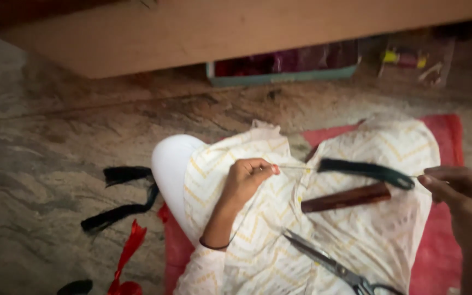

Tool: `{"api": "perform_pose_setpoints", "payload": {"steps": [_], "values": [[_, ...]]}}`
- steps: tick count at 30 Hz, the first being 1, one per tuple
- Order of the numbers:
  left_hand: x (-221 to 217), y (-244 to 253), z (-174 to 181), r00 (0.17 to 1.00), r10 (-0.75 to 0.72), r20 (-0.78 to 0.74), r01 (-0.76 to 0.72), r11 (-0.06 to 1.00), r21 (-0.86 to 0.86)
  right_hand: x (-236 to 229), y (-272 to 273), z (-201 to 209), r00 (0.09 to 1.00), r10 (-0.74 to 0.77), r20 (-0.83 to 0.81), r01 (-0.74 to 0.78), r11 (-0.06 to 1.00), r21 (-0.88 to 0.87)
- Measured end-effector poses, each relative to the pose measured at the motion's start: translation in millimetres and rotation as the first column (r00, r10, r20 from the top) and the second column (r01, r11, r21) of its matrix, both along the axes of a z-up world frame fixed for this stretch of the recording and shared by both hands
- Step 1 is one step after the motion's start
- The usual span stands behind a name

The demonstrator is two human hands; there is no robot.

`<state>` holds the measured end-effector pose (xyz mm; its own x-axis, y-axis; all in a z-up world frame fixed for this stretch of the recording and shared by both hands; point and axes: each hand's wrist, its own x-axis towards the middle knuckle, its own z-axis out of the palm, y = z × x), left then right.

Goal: Attaching decorative tassels and thread work to the edge of a sari.

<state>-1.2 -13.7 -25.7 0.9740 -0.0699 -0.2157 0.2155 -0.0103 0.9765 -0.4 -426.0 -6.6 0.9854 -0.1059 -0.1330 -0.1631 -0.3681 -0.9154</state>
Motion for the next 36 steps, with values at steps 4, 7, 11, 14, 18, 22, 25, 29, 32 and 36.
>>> {"api": "perform_pose_setpoints", "payload": {"steps": [4, 7, 11, 14, 18, 22, 25, 29, 32, 36], "values": [[9.2, -17.2, 23.2, 0.996, 0.067, -0.057, -0.064, 0.996, 0.063, 17.3, 11.8, 2.8, 0.986, -0.163, 0.027, 0.126, 0.851, 0.509], [17.0, -27.4, 25.7, 0.989, 0.146, 0.005, -0.145, 0.976, 0.159, 25.6, 40.1, 12.2, 0.982, -0.184, 0.047, 0.110, 0.753, 0.649], [36.3, -29.8, 10.0, 0.970, 0.224, -0.092, -0.231, 0.746, -0.624, 35.8, 125.9, 68.0, 0.987, 0.055, 0.149, -0.088, 0.970, 0.226], [50.3, -50.4, 77.9, 0.962, 0.083, -0.258, -0.271, 0.329, -0.904, 33.6, 168.5, 68.7, 0.940, 0.189, 0.285, -0.244, 0.955, 0.170], [52.9, -61.8, 84.4, 0.986, 0.032, -0.165, -0.168, 0.237, -0.957, 30.5, 192.9, 77.4, 0.939, 0.154, 0.309, -0.233, 0.942, 0.240], [52.9, -65.5, 95.6, 0.994, 0.031, -0.107, -0.112, 0.282, -0.953, 28.3, 197.9, 85.9, 0.976, 0.062, 0.210, -0.126, 0.943, 0.308], [52.5, -69.7, 100.1, 0.996, 0.032, -0.084, -0.090, 0.302, -0.949, 23.2, 197.8, 94.9, 0.974, 0.041, 0.222, -0.097, 0.965, 0.244], [52.1, -74.1, 107.5, 0.996, 0.051, -0.073, -0.086, 0.348, -0.934, 19.6, 200.0, 101.6, 0.953, 0.031, 0.303, -0.064, 0.993, 0.100], [52.5, -76.1, 108.4, 0.997, 0.061, -0.046, -0.067, 0.395, -0.916, 19.4, 199.7, 97.1, 0.941, 0.014, 0.338, -0.092, 0.972, 0.215], [53.8, -77.6, 104.6, 0.997, 0.064, -0.036, -0.058, 0.389, -0.919, 20.2, 200.9, 93.6, 0.931, 0.009, 0.365, -0.104, 0.964, 0.243]]}}
